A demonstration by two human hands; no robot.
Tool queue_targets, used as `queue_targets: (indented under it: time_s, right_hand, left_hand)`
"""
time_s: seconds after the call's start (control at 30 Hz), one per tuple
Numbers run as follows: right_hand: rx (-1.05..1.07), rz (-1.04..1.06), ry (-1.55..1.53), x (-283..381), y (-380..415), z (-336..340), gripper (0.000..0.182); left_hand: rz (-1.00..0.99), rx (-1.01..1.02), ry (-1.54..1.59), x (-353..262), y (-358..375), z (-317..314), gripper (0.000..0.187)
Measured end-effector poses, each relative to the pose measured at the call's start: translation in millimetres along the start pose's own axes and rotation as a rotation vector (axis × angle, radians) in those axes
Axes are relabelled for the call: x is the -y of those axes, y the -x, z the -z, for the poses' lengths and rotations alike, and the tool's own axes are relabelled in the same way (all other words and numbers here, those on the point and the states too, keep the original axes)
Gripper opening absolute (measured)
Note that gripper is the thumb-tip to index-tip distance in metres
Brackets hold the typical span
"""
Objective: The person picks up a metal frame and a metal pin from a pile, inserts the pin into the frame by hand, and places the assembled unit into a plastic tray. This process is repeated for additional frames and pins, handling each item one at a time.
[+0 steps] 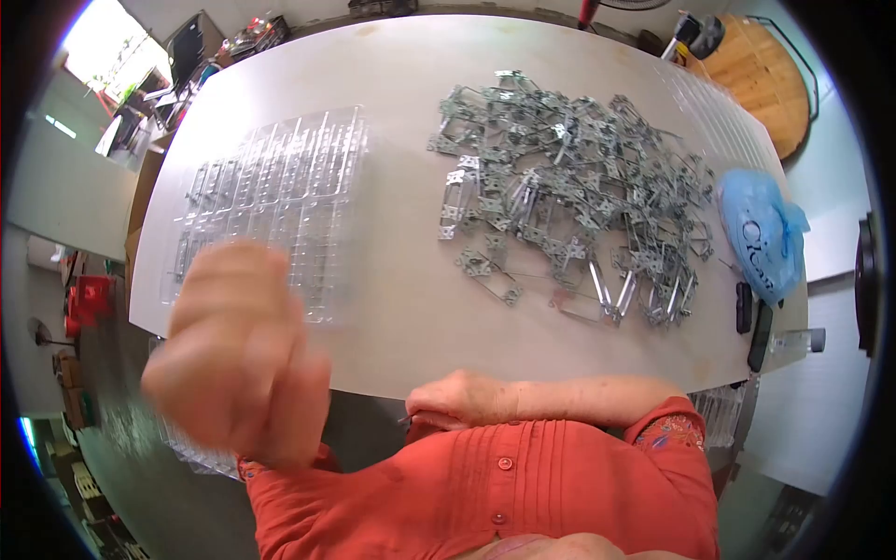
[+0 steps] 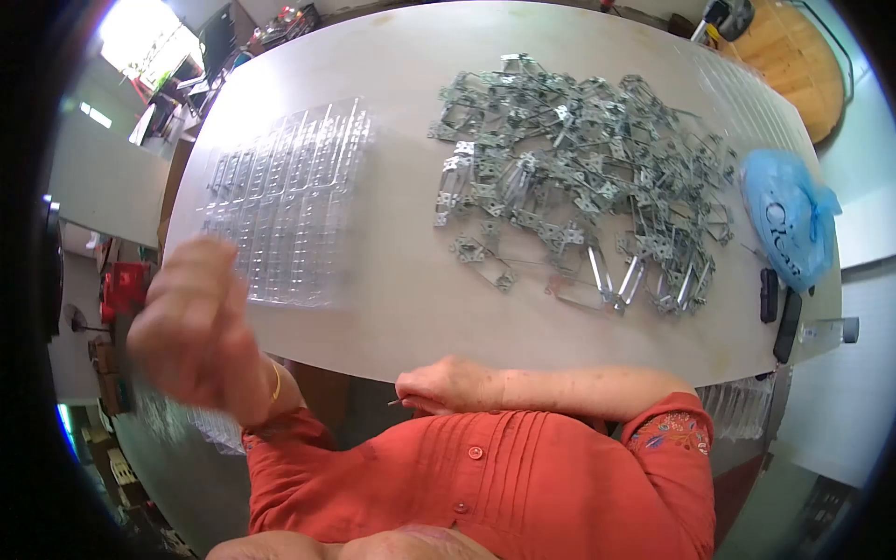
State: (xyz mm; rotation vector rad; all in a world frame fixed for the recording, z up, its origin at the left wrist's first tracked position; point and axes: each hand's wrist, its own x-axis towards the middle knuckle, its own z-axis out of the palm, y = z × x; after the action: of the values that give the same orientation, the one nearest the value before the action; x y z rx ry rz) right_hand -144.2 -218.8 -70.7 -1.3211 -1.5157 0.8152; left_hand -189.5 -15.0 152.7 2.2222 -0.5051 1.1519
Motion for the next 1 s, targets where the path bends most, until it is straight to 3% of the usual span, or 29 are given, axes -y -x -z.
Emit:
queue_targets:
  time_s: [0.07,0.13,0.17,0.2,0.23,0.27,0.3,0.33,0.37,0.43,0.63,0.73,0.8,0.9,1.0]
  right_hand:
    - [-0.032,0.075,0.029,-0.6,7.2,2.6,0.012]
    - [-0.071,0.064,-0.026,-1.8,13.1,4.8,0.012]
    - [-0.099,0.050,-0.081,-2.7,16.0,5.6,0.013]
    - [-0.102,0.051,-0.082,-4.3,17.2,6.0,0.013]
    - [-0.116,0.073,-0.088,-6.2,17.1,5.5,0.013]
    - [-0.132,0.094,-0.097,-7.6,17.8,4.4,0.014]
    - [-0.144,0.092,-0.104,-7.5,19.2,4.6,0.014]
    - [-0.144,0.101,-0.104,-6.8,20.3,6.7,0.014]
    - [-0.147,0.108,-0.103,-6.3,21.9,7.9,0.015]
    - [-0.145,0.092,-0.085,-7.3,24.7,9.5,0.015]
    - [-0.172,0.097,-0.059,-10.0,24.1,9.7,0.016]
    - [-0.201,0.136,-0.046,-11.3,22.5,7.9,0.015]
    - [-0.202,0.133,-0.040,-11.7,22.8,8.5,0.015]
    - [-0.161,0.135,-0.055,-12.6,22.0,11.2,0.013]
    - [-0.120,0.097,-0.116,-9.2,22.6,12.2,0.013]
  left_hand:
    - [-0.168,-0.298,0.433,-17.5,-0.3,-23.9,0.022]
    - [-0.205,-0.270,0.483,-33.1,-4.0,-29.0,0.022]
    - [-0.237,-0.250,0.527,-43.2,-4.3,-30.5,0.036]
    - [-0.238,-0.247,0.529,-63.4,7.4,-24.0,0.036]
    - [0.145,-0.132,0.555,-89.6,24.5,-12.4,0.022]
    - [0.530,-0.008,0.567,-103.1,31.9,-9.5,0.032]
    - [0.534,0.005,0.572,-92.9,19.6,-27.1,0.032]
    - [0.153,-0.073,0.741,-71.5,-4.2,-57.5,0.023]
    - [-0.234,-0.152,0.898,-59.3,-20.0,-78.4,0.041]
    - [-0.225,-0.074,0.959,-56.1,-23.8,-85.1,0.043]
    - [-0.330,-0.150,0.815,-56.2,-23.4,-103.3,0.040]
    - [-0.167,-0.229,0.717,-62.2,-20.2,-106.4,0.040]
    - [-0.317,-0.139,0.932,-48.9,-18.8,-104.5,0.040]
    - [-0.337,-0.077,0.991,-44.9,-23.5,-101.1,0.042]
    - [-0.391,-0.253,0.882,-49.5,-20.6,-100.2,0.038]
